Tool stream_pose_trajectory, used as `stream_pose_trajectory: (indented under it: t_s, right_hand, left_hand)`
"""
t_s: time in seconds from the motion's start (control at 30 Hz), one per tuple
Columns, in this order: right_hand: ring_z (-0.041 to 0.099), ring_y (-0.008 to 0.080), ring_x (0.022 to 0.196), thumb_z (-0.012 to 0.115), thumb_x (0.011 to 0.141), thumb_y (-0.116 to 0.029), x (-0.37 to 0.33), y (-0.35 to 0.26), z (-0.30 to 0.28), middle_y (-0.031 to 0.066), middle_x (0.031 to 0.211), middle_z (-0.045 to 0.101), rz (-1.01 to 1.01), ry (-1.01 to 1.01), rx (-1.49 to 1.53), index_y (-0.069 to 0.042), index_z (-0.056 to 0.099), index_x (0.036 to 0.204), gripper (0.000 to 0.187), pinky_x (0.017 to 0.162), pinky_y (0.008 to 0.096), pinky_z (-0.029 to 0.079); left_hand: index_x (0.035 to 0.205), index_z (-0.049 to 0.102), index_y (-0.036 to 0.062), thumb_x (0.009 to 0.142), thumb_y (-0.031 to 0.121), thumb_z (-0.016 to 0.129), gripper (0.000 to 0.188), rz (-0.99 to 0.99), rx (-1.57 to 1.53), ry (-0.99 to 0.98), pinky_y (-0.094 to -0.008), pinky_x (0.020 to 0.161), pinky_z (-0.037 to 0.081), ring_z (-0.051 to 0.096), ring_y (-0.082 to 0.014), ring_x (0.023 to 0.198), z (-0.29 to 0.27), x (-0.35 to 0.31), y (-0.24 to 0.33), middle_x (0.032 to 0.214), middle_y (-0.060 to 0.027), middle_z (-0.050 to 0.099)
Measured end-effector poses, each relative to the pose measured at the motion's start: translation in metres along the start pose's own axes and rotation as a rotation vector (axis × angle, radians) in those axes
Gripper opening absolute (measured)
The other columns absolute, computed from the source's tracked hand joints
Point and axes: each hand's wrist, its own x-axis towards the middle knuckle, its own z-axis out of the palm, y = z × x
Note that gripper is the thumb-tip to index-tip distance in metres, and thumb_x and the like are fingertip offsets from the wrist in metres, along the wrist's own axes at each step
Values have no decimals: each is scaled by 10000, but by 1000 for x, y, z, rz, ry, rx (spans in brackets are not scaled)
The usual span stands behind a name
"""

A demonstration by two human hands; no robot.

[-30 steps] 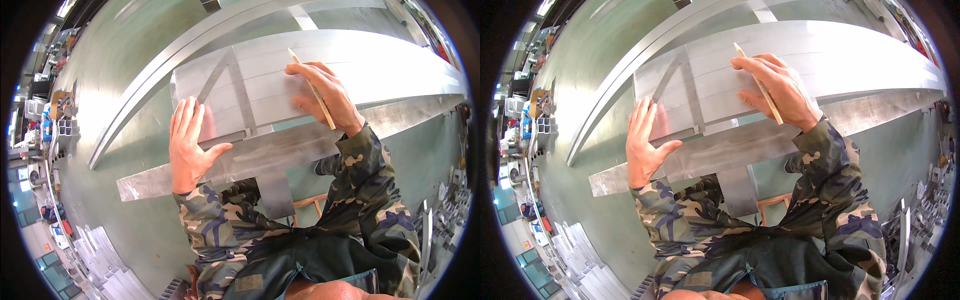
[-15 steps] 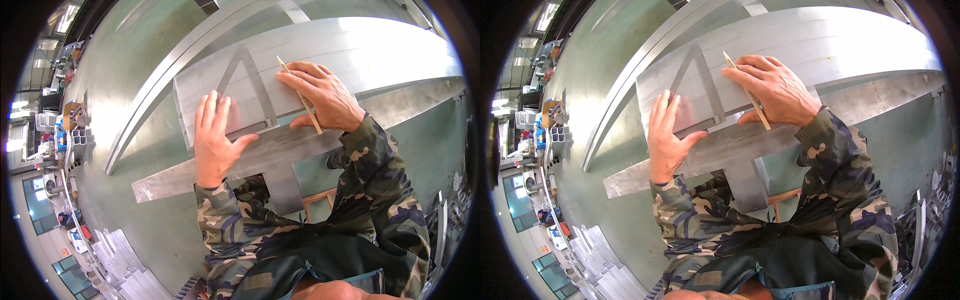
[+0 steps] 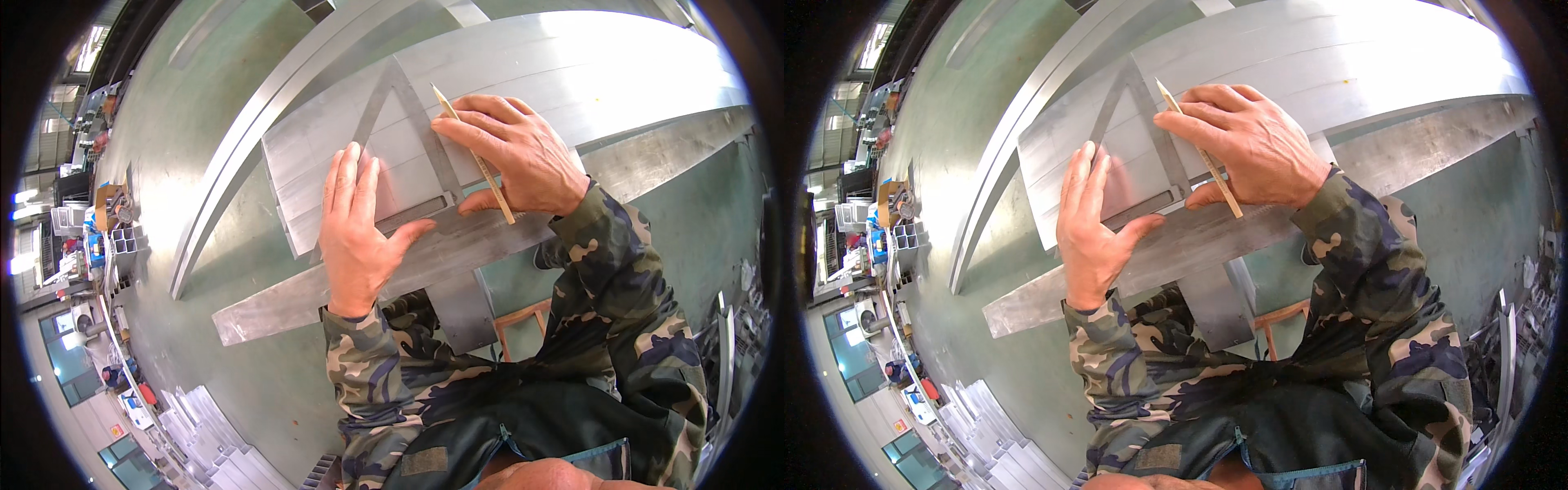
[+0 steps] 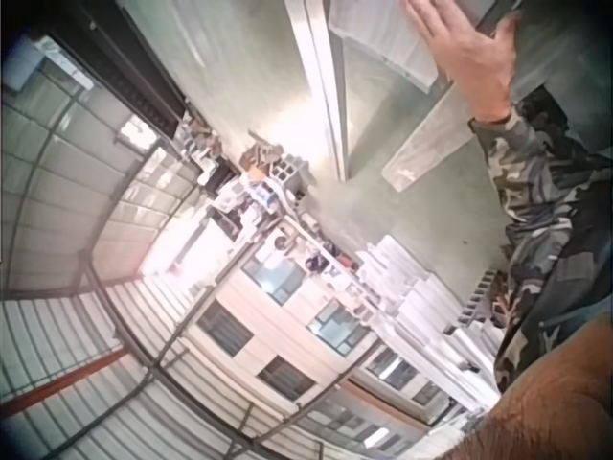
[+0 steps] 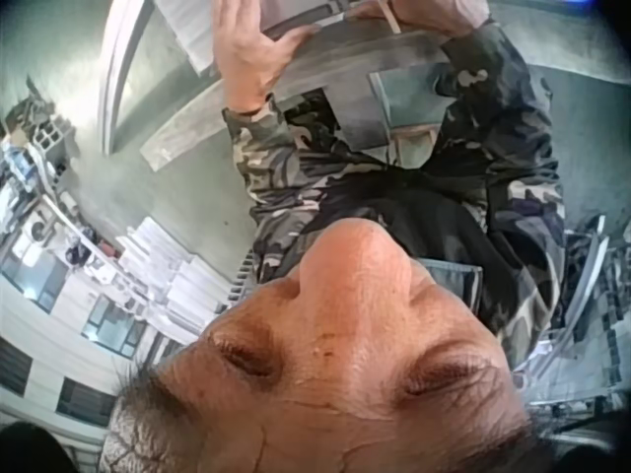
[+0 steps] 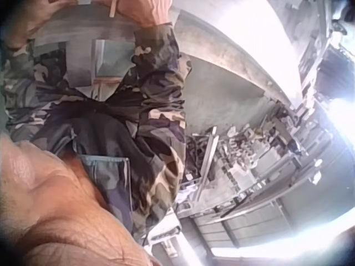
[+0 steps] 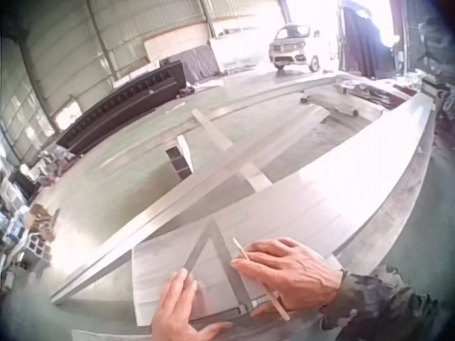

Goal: The person uses a pencil and a triangular ruler to draw straight lines on a large metal sheet. They repeatedly reposition the ruler and draw lines across the sheet's surface.

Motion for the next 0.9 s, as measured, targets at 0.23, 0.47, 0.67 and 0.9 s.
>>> stream_pose_trajectory:
  t_s: [0.23,0.47,0.67,0.9]
  right_hand:
    - [573,327,1452,998,600,-565,-2,0,2,89,1472,699,6,-3,-13,-177,592,1560,1112,1189,516,486]
    - [569,332,1459,994,603,-573,-2,0,2,100,1482,693,6,-5,-4,-178,600,1554,1102,1204,515,478]
    - [573,331,1452,980,629,-574,-1,1,0,103,1479,693,-2,-15,-7,-171,600,1551,1075,1198,516,481]
    - [578,329,1442,958,652,-582,-1,-1,-1,102,1467,700,-6,-16,-6,-152,604,1543,1051,1180,516,489]
  left_hand:
    - [1411,656,-84,622,325,1048,971,25,24,-24,-513,1224,475,495,-454,1531,0,0,1,1641,-259,537]
    - [1399,664,-95,626,349,1041,967,34,38,-22,-514,1226,474,497,-454,1532,0,-1,0,1633,-272,542]
    - [1397,666,-98,624,355,1039,971,30,40,-24,-511,1229,471,496,-451,1535,-1,0,0,1637,-269,541]
    - [1399,666,-97,635,318,1041,946,26,38,-30,-510,1227,472,500,-449,1532,-2,-1,1,1634,-267,547]
